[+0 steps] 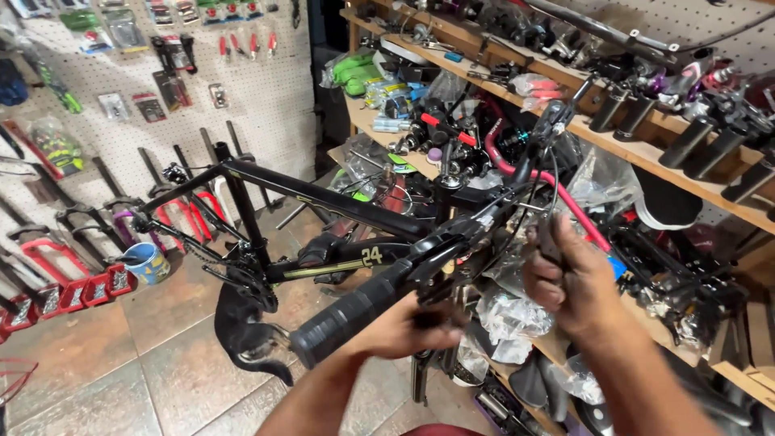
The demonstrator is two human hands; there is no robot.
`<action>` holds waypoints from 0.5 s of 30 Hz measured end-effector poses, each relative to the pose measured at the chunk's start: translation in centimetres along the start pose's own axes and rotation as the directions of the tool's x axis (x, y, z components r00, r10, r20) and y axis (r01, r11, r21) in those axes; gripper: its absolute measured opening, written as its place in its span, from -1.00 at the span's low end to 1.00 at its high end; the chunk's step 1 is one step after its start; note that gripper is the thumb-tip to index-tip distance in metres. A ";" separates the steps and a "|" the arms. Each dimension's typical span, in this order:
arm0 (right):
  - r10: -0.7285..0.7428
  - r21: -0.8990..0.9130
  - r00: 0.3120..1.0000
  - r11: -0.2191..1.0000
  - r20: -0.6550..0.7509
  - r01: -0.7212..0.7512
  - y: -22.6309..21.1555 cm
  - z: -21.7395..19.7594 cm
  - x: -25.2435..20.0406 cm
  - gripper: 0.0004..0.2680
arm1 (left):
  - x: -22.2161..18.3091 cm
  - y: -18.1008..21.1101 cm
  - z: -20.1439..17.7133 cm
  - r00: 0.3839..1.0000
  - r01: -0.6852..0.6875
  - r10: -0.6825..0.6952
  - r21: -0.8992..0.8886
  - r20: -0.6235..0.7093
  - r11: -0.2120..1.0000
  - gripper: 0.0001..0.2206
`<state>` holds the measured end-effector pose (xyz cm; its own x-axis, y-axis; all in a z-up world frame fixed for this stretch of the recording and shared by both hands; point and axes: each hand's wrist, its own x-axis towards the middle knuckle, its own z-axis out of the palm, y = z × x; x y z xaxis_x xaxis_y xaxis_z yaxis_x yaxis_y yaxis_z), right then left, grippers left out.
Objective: Adjusting and tightening bicycle brake levers and handlebars onto a frame using an allen wrench.
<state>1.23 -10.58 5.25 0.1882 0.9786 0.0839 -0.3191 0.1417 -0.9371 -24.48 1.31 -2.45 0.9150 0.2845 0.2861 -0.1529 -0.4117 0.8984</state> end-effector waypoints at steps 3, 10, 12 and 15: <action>0.007 0.201 1.000 0.979 -0.002 -0.007 0.4 1.0 -0.2 -0.64 | -3.1 -0.5 -3.2 0.984 -0.020 0.018 0.011 0.177 1.000 -0.58; 0.334 -0.848 0.817 0.087 -0.469 -0.523 -10.4 9.1 -0.2 -0.69 | -0.1 2.4 -8.1 0.862 -0.285 0.388 0.322 -0.326 0.903 -0.54; 0.337 -0.849 0.785 -0.303 -0.520 -0.433 -12.0 11.3 0.7 -0.80 | 2.3 3.2 -7.8 0.866 -0.361 0.404 0.190 -0.296 0.913 -0.33; 0.183 -0.513 0.893 -0.856 -0.411 -0.061 -12.1 12.6 0.7 -0.67 | 7.5 1.5 -6.7 0.643 -0.708 0.737 0.205 -0.209 0.676 -0.51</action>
<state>-6.50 -9.76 20.94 0.4918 0.8381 -0.2361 0.7383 -0.2576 0.6234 -20.40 8.64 3.29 0.3978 0.0601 0.9155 -0.6743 -0.6575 0.3362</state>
